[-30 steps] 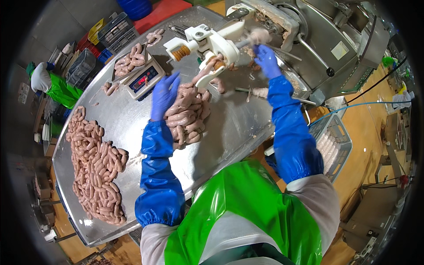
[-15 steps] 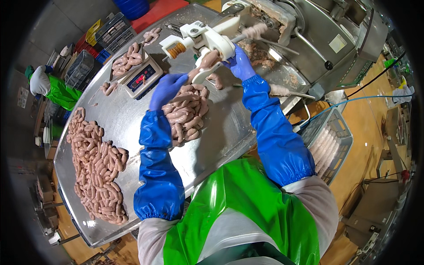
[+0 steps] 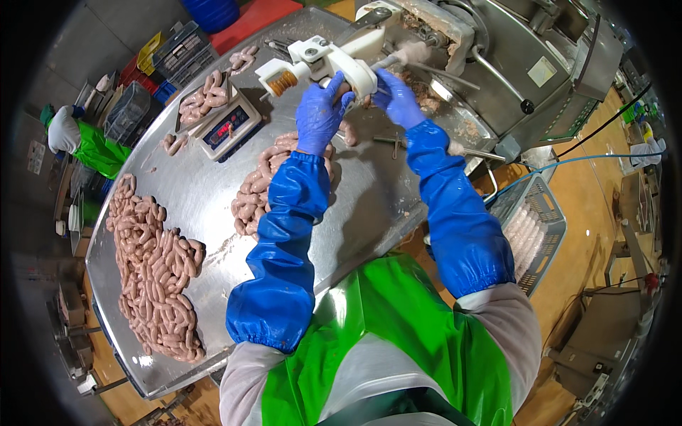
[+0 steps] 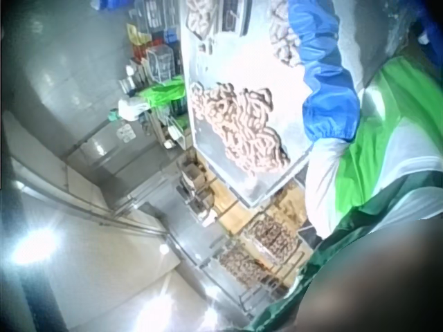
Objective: The person operates a sausage stuffer, guiding the casing as it fills with meat. They repeatedly pinch and twist the casing to form individual links, then place the finished sausages onto a metal table. The person also handles the stuffer nozzle and casing during setup.
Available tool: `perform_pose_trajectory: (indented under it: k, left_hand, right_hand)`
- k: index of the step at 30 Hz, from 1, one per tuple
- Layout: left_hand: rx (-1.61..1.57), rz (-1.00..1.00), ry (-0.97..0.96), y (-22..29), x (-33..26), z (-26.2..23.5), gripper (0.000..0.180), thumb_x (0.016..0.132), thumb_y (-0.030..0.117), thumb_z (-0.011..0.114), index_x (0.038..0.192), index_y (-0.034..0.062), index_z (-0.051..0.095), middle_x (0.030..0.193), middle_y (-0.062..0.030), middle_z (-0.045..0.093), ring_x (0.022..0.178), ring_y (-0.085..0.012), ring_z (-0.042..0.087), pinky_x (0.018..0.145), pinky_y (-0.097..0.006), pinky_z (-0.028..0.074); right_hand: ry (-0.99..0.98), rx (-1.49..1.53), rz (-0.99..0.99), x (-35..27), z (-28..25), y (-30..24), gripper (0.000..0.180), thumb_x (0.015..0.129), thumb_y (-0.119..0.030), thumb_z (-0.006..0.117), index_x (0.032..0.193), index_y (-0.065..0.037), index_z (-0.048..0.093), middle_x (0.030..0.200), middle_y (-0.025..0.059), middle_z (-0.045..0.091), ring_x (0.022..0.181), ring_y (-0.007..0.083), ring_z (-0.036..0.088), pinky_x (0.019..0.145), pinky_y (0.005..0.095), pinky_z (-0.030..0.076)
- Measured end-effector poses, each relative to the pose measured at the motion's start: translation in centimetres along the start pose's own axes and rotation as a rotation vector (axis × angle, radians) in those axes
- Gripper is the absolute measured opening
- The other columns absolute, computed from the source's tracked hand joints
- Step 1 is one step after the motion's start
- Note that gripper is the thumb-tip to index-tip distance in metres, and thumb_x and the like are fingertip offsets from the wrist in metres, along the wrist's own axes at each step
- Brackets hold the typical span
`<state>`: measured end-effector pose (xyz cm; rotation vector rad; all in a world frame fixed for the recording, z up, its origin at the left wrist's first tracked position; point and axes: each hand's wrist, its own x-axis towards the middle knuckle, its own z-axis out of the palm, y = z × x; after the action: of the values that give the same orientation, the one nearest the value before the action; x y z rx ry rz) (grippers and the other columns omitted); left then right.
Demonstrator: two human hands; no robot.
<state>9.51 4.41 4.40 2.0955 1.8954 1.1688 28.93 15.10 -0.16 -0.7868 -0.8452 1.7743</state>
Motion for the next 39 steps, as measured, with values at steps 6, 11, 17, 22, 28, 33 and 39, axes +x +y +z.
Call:
perform_pose_trajectory:
  k: [6, 11, 17, 22, 28, 33, 39]
  left_hand:
    - [-0.394, -0.183, -0.174, -3.1, -1.0, -2.4, 0.043, 0.093, 0.044, 0.06, 0.121, 0.0109, 0.064, 0.088, -0.0084, 0.07, 0.074, -0.0187, 0.065, 0.066, -0.033, 0.05]
    - [-0.386, -0.462, -0.621, -8.7, -4.5, -9.8, 0.042, 0.094, 0.043, 0.059, 0.114, 0.0072, 0.067, 0.087, -0.0048, 0.069, 0.067, -0.0141, 0.062, 0.06, -0.03, 0.049]
    - [-0.205, -0.036, 0.048, -5.3, -3.6, -5.4, 0.034, 0.093, 0.029, 0.059, 0.122, 0.0112, 0.065, 0.091, -0.0234, 0.066, 0.085, -0.0377, 0.064, 0.076, -0.039, 0.05]
    - [0.081, -0.014, -0.012, 0.3, 0.0, 0.1, 0.044, 0.092, 0.034, 0.061, 0.132, 0.0168, 0.056, 0.09, -0.0204, 0.066, 0.086, -0.0372, 0.065, 0.073, -0.043, 0.05]
    - [-0.312, 0.138, -0.053, -1.0, 0.2, -1.1, 0.042, 0.092, 0.034, 0.063, 0.129, 0.0145, 0.058, 0.096, -0.0225, 0.067, 0.088, -0.0343, 0.068, 0.076, -0.04, 0.052]
    - [-0.482, -0.31, -0.582, -7.8, -2.8, -9.7, 0.045, 0.092, 0.036, 0.064, 0.12, 0.0016, 0.063, 0.107, -0.0078, 0.068, 0.097, -0.0154, 0.061, 0.086, -0.03, 0.048]
    - [0.415, -0.149, -0.969, -14.0, -7.6, -13.9, 0.032, 0.082, 0.035, 0.067, 0.109, 0.0183, 0.073, 0.086, -0.0083, 0.072, 0.071, -0.0257, 0.068, 0.071, -0.038, 0.052]
  right_hand:
    - [0.317, -0.101, -0.217, 1.0, -4.9, -5.2, 0.034, 0.098, -0.037, 0.049, 0.119, -0.013, 0.061, 0.11, 0.0008, 0.065, 0.101, 0.0162, 0.062, 0.086, 0.0336, 0.047]
    - [0.221, -0.3, -0.081, 3.0, -6.0, -6.4, 0.033, 0.097, -0.034, 0.05, 0.12, -0.013, 0.061, 0.114, 0.0034, 0.065, 0.105, 0.0182, 0.062, 0.09, 0.0372, 0.046]
    - [0.126, -0.185, -0.281, 1.8, -4.5, -4.6, 0.032, 0.09, -0.034, 0.057, 0.11, -0.01, 0.064, 0.104, 0.0012, 0.065, 0.096, 0.0128, 0.06, 0.08, 0.0292, 0.046]
    - [-0.069, 0.154, 0.095, 1.8, 0.1, -0.7, 0.022, 0.092, -0.033, 0.056, 0.1, -0.015, 0.066, 0.093, -0.0023, 0.067, 0.084, 0.0134, 0.062, 0.063, 0.0278, 0.048]
    - [0.068, -0.203, -0.242, 3.9, -7.3, -7.0, 0.029, 0.097, -0.034, 0.054, 0.12, -0.018, 0.059, 0.103, 0.0005, 0.068, 0.088, 0.0145, 0.063, 0.063, 0.0298, 0.048]
    - [0.224, -0.129, 0.06, -1.1, -7.3, -0.1, 0.031, 0.097, -0.041, 0.051, 0.121, -0.024, 0.058, 0.113, -0.0035, 0.066, 0.093, 0.0149, 0.061, 0.081, 0.0346, 0.046]
    - [0.228, 0.085, 0.074, 0.2, 2.1, 2.8, 0.025, 0.097, -0.035, 0.049, 0.114, -0.021, 0.061, 0.103, -0.0006, 0.066, 0.092, 0.0166, 0.062, 0.079, 0.0368, 0.049]
